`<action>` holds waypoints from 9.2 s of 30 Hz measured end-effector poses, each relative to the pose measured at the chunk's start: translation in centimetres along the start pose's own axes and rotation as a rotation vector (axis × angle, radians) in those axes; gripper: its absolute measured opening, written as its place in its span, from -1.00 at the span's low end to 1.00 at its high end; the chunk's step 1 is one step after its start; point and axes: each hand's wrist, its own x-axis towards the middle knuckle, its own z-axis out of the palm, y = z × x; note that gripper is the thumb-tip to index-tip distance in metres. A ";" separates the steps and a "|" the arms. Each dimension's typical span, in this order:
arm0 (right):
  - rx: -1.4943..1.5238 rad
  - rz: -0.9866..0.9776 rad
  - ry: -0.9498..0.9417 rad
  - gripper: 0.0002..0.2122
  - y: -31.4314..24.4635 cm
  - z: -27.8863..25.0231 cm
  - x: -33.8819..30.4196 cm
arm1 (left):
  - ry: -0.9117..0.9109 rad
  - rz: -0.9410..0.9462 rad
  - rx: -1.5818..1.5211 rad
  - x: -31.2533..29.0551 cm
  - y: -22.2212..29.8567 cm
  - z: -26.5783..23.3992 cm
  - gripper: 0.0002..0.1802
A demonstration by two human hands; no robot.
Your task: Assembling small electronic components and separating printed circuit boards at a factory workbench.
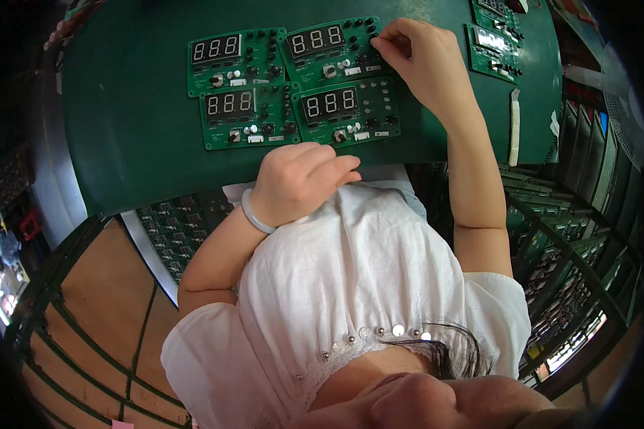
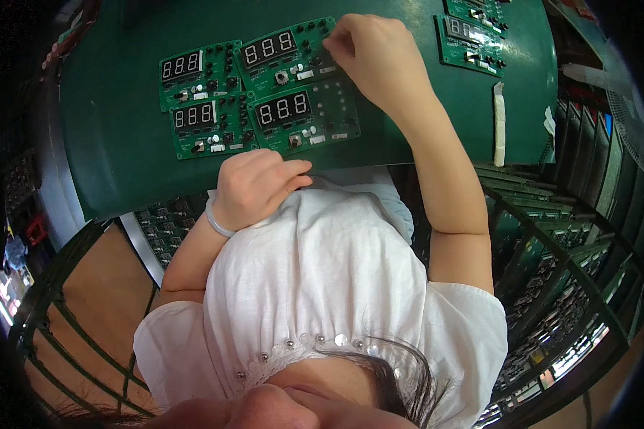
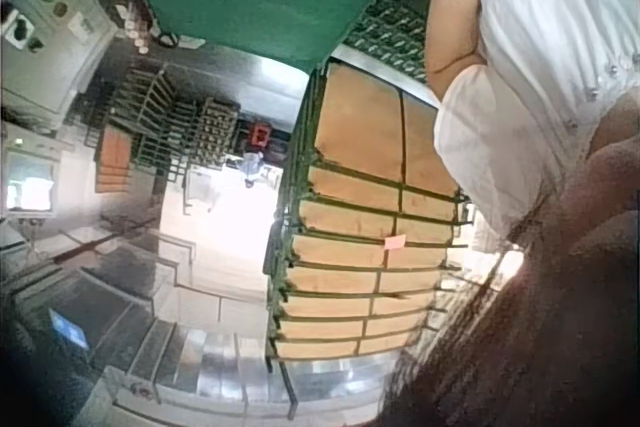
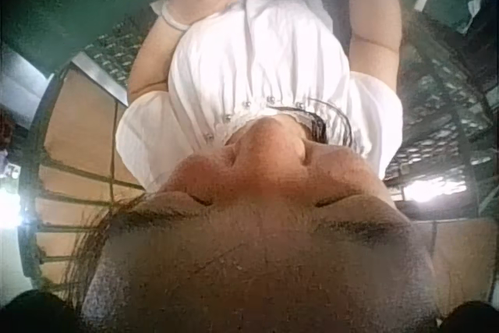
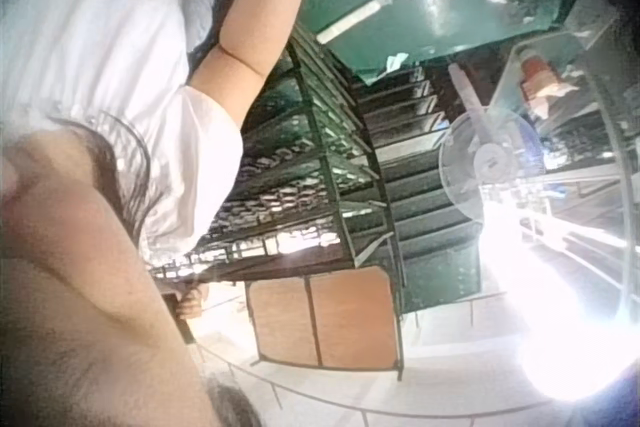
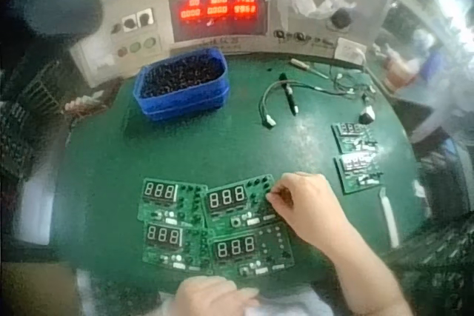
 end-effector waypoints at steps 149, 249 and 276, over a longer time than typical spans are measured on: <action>0.510 -0.909 0.282 -0.91 5.3 2.0 -1.2 | -0.110 -0.142 0.286 8.1 -2.7 0.9 -0.86; 0.319 -0.254 -0.109 -0.87 0.8 -4.0 -4.5 | 0.253 -0.648 -0.425 6.9 -1.8 0.6 -0.89; 0.146 -0.572 -0.068 -0.89 1.7 -3.1 -3.6 | 0.047 -0.257 0.076 6.0 -2.6 0.9 -0.90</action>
